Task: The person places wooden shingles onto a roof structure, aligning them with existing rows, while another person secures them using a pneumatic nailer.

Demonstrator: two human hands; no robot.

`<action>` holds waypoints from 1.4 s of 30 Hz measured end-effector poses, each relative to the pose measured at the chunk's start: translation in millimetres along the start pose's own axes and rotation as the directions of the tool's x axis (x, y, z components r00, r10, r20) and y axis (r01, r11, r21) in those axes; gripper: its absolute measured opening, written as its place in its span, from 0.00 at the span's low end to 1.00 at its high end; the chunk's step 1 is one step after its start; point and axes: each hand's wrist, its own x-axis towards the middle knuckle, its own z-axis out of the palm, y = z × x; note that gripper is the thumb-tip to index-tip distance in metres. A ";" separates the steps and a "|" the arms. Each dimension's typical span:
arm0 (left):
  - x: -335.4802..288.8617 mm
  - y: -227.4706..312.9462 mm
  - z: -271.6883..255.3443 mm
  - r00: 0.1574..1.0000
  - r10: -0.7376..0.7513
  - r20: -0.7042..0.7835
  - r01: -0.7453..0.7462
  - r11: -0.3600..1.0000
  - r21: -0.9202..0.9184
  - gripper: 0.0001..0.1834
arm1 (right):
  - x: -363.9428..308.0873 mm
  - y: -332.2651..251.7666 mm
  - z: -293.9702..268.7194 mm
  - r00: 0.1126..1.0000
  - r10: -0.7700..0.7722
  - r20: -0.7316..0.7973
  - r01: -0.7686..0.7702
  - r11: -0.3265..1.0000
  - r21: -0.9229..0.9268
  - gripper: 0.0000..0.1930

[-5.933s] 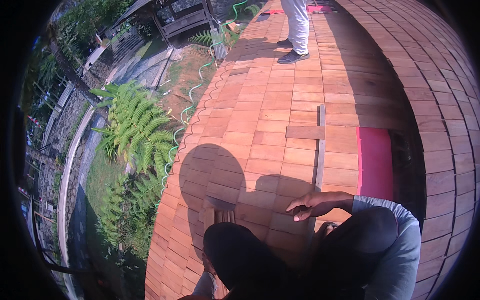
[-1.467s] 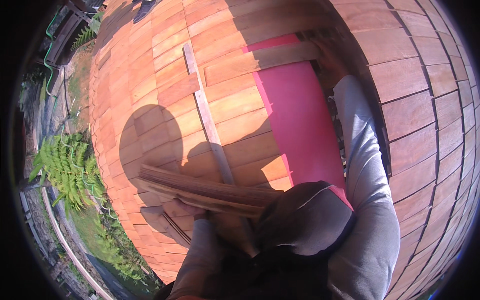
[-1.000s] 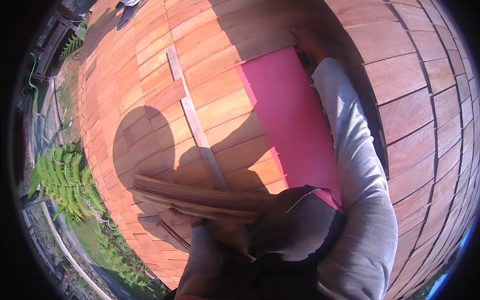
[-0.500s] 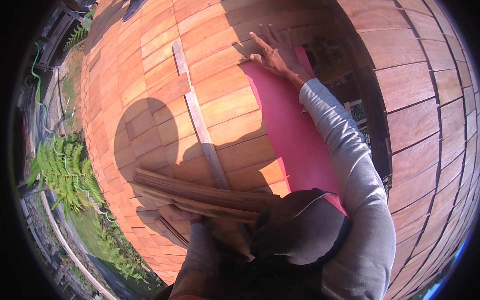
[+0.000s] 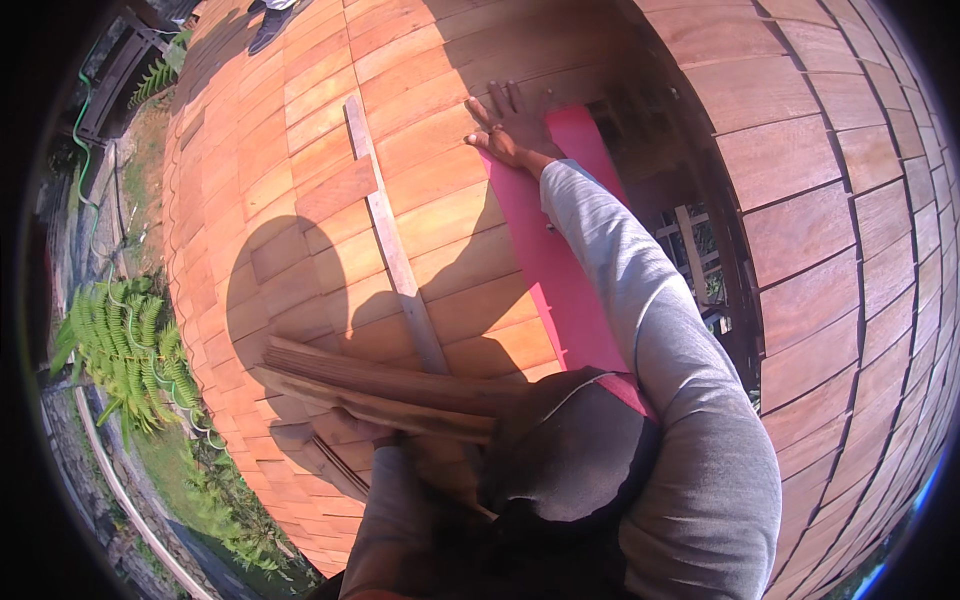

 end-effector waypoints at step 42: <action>1.5 -7.0 0.7 0.847 0.009 0.531 -0.028 0.999 0.027 0.50 | -271.5 -242.2 -19.7 0.509 -0.757 0.410 -0.135 0.401 0.906 0.36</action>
